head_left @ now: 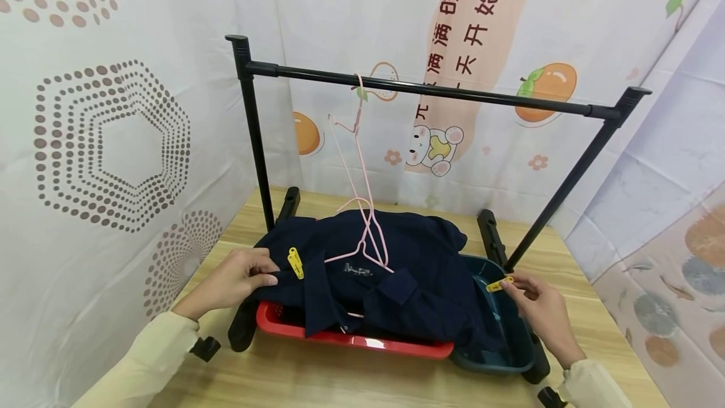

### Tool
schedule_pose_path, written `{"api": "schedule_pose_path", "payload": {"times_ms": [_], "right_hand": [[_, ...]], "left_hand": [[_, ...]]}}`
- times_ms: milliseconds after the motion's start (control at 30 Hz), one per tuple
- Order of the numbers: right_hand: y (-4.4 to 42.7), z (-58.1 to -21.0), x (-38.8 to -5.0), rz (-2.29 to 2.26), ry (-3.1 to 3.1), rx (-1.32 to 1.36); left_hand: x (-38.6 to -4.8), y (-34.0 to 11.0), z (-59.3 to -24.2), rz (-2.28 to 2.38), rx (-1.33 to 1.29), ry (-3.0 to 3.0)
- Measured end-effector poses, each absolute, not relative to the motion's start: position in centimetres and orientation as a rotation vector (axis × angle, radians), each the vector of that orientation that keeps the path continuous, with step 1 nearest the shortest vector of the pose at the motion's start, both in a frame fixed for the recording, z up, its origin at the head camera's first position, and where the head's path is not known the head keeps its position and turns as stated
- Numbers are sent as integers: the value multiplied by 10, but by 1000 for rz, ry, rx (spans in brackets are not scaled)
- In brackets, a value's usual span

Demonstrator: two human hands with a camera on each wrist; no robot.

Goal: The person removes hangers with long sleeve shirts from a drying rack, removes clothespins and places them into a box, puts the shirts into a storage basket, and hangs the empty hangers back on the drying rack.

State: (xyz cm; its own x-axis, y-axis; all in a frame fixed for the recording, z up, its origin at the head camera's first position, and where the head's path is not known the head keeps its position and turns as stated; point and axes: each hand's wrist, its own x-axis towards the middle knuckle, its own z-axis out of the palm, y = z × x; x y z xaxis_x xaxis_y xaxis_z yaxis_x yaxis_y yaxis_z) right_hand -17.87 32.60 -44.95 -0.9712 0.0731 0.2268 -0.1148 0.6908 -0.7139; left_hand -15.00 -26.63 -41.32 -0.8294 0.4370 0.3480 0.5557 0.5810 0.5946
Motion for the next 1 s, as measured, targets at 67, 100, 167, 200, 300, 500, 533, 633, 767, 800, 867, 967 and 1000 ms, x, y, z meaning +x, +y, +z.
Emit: {"api": "schedule_pose_path", "payload": {"times_ms": [67,100,167,200,300,500,533,633,767,800,867,967,1000], "right_hand": [[329,-454,-180,1140,-2668,36],[331,-457,-181,1134,-2665,41],[335,-461,-183,1125,-2660,51],[336,-463,-184,1114,-2662,55],[339,-467,-185,1093,-2675,53],[340,-467,-187,1084,-2698,70],[340,-467,-187,1090,-2699,77],[339,-468,-188,1107,-2718,95],[339,-472,-188,1089,-2756,108],[339,-473,-188,1064,-2763,123],[339,-475,-189,997,-2777,155],[339,-476,-190,874,-2795,214],[339,-476,-190,836,-2802,234]], "left_hand": [[-150,-266,-413,-1087,-833,-2643],[-150,-266,-413,-1090,-830,-2643],[-150,-266,-413,-1091,-828,-2640],[-151,-266,-413,-1093,-827,-2637],[-152,-266,-414,-1086,-832,-2631],[-153,-266,-415,-1073,-844,-2625],[-152,-267,-415,-1074,-844,-2624],[-151,-267,-416,-1080,-838,-2625],[-151,-267,-417,-1089,-835,-2624],[-151,-267,-417,-1090,-835,-2624],[-151,-267,-417,-1090,-835,-2627],[-151,-267,-417,-1086,-838,-2629],[-151,-267,-417,-1086,-839,-2631]]}}
